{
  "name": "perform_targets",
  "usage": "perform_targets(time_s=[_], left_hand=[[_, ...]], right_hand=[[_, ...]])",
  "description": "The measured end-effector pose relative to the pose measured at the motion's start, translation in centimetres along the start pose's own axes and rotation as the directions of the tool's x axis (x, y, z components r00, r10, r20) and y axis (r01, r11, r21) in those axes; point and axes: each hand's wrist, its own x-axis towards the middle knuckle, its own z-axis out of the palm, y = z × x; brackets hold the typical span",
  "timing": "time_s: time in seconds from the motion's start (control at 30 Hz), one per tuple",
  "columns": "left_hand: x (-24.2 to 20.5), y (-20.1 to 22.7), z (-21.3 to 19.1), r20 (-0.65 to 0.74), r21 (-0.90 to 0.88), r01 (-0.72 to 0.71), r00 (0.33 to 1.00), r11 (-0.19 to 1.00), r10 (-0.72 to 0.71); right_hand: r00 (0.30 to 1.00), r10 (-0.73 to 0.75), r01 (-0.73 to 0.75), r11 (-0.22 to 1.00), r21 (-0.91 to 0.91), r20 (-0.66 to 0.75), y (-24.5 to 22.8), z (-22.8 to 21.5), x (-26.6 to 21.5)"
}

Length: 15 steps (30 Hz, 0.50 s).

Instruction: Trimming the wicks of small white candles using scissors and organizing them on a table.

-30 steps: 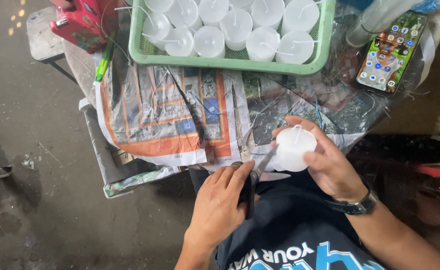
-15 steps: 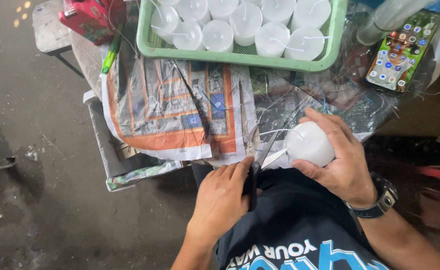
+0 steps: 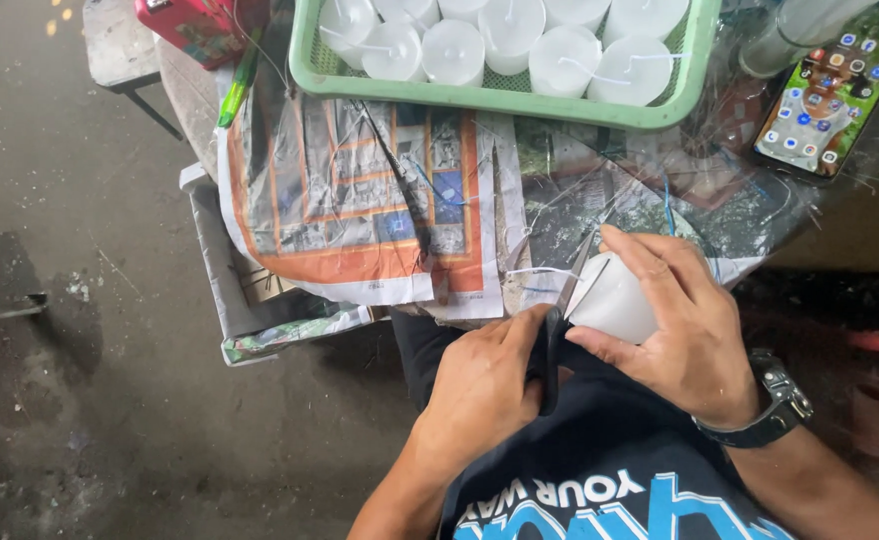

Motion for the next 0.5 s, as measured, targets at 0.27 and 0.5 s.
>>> perform_targets(time_s=[0.27,0.5], left_hand=[[-0.22,-0.66,0.53,-0.015,0.015,-0.026,1.0,1.0,0.026],[-0.31,-0.92,0.51,-0.04,0.02,-0.056,0.998,0.998,0.057]], right_hand=[[0.998,-0.061,0.062,0.997,-0.043,0.012,-0.1,0.02,0.05],[0.996,-0.086,0.086,0.996,-0.012,0.006,0.04,0.28,0.11]])
